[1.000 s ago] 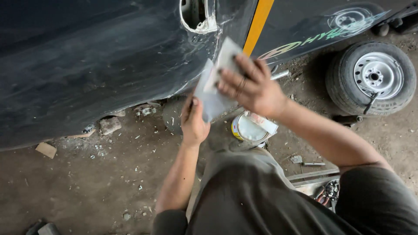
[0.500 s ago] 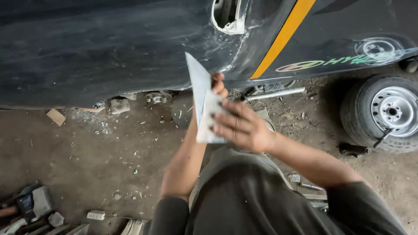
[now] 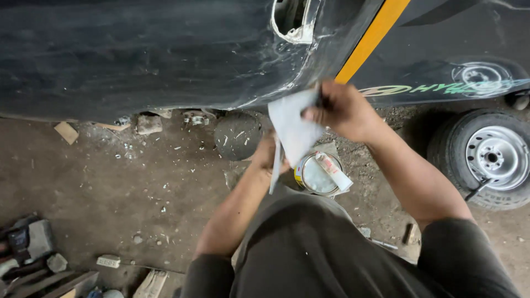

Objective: The person applies a white body filler to a damaged area on the side of a black car using a metal putty knife. They spread the filler over the dent and smooth the surface, occasionally scraping excess material from the tool into a container.

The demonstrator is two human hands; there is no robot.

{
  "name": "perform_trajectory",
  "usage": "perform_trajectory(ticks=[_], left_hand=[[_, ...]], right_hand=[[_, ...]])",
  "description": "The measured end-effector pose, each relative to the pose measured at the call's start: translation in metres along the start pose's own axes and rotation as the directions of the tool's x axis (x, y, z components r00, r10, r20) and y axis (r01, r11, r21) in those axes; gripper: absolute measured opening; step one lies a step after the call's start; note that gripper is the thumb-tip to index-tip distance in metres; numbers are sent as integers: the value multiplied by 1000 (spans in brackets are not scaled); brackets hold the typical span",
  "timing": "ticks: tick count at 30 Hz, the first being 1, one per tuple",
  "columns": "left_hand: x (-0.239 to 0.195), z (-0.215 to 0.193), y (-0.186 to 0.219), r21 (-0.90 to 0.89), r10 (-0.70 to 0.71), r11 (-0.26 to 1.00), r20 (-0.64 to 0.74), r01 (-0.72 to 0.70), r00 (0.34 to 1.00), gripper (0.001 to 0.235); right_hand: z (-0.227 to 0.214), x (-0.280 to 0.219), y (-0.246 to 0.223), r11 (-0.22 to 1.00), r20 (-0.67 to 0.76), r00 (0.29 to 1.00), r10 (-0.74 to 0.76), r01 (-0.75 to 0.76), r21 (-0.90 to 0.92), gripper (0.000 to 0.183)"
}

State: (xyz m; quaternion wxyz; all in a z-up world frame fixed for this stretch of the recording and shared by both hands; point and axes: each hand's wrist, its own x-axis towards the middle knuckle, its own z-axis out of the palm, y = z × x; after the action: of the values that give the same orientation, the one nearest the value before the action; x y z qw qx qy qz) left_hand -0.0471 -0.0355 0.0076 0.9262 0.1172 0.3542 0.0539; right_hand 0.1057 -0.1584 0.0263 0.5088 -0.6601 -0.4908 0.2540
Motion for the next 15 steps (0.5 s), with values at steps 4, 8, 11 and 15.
perform_trajectory(ticks=[4, 8, 11, 15], left_hand=[[91, -115, 20, -125, 268, 963, 509, -238, 818, 39], [51, -72, 53, -79, 389, 918, 361, -388, 847, 39], [43, -44, 38, -126, 369, 930, 303, -346, 879, 47], [87, -54, -19, -256, 501, 858, 220, -446, 837, 41]], right_hand=[[-21, -11, 13, 979, 159, 983, 88, -55, -199, 26], [-33, -17, 35, 872, -104, 987, 118, -53, 487, 25], [-19, -12, 27, 563, -320, 944, 83, 221, 796, 34], [16, 1, 0, 518, -490, 872, 0, 419, 746, 60]])
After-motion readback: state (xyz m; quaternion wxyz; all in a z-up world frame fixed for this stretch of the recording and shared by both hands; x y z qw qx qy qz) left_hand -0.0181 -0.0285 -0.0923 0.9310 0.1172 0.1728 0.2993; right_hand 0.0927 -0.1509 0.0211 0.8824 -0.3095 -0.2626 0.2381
